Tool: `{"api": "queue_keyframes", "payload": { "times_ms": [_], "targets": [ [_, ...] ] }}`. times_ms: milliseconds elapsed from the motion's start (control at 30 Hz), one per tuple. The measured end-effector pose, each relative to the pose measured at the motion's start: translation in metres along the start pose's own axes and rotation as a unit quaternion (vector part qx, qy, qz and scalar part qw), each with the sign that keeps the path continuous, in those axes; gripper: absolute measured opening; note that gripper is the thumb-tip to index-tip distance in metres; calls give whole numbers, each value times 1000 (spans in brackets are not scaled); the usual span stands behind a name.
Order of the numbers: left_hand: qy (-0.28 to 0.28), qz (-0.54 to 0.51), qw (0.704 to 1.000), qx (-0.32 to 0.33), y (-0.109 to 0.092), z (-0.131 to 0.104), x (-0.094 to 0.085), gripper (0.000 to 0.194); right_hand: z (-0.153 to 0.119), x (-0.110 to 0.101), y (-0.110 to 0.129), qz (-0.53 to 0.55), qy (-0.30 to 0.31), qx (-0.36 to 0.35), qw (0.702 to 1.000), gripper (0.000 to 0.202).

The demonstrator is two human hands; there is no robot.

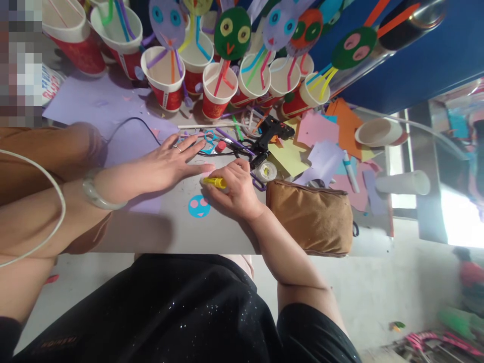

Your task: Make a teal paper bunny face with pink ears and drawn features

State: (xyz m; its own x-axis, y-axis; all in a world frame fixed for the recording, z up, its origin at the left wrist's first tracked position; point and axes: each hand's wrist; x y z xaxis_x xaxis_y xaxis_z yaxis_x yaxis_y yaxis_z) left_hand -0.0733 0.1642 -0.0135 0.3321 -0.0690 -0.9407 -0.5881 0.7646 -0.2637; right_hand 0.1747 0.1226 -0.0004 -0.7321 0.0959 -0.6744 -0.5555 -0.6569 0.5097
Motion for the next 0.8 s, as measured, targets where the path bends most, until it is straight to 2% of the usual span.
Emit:
{"api": "queue_keyframes", "payload": {
  "times_ms": [167, 367, 533, 600, 667, 700, 767, 800],
  "targets": [
    [-1, 13, 1000, 11, -1, 2, -4, 56, 1, -6, -1, -22, -66, 41, 997, 9],
    [-1, 7, 1000, 15, 0, 1, -4, 56, -1, -4, -10, -72, -23, 29, 997, 11],
    [5, 27, 999, 24, 4, 1, 1, 60, 0, -3, -6, -47, -44, 97, 993, 11],
    [7, 32, 999, 26, 5, 1, 3, 61, 2, -4, -4, 0, -53, 140, 989, 11],
    [17, 37, 999, 22, 4, 4, 2, 61, 4, -7, -5, 93, -102, 227, 964, 12],
    [26, 39, 999, 18, 3, 5, 2, 61, 7, -10, -7, 151, -147, 277, 938, 14],
    [44, 40, 998, 6, 0, 9, -1, 59, 12, -17, -12, 272, -242, 355, 861, 22],
    [51, 39, 998, 4, -2, 11, -2, 59, 15, -20, -15, 327, -270, 376, 824, 26]
  ]
}}
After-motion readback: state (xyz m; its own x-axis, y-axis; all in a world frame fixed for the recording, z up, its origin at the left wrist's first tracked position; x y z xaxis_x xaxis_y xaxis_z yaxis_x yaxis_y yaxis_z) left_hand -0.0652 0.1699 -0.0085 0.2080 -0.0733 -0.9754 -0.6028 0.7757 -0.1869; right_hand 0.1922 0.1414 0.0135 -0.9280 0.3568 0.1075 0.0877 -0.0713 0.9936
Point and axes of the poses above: each hand's wrist, its own z-axis towards the middle knuckle, its own x-axis out of the palm, y = z × x, and after that the axes turned 10 degrees about -y, right-handed
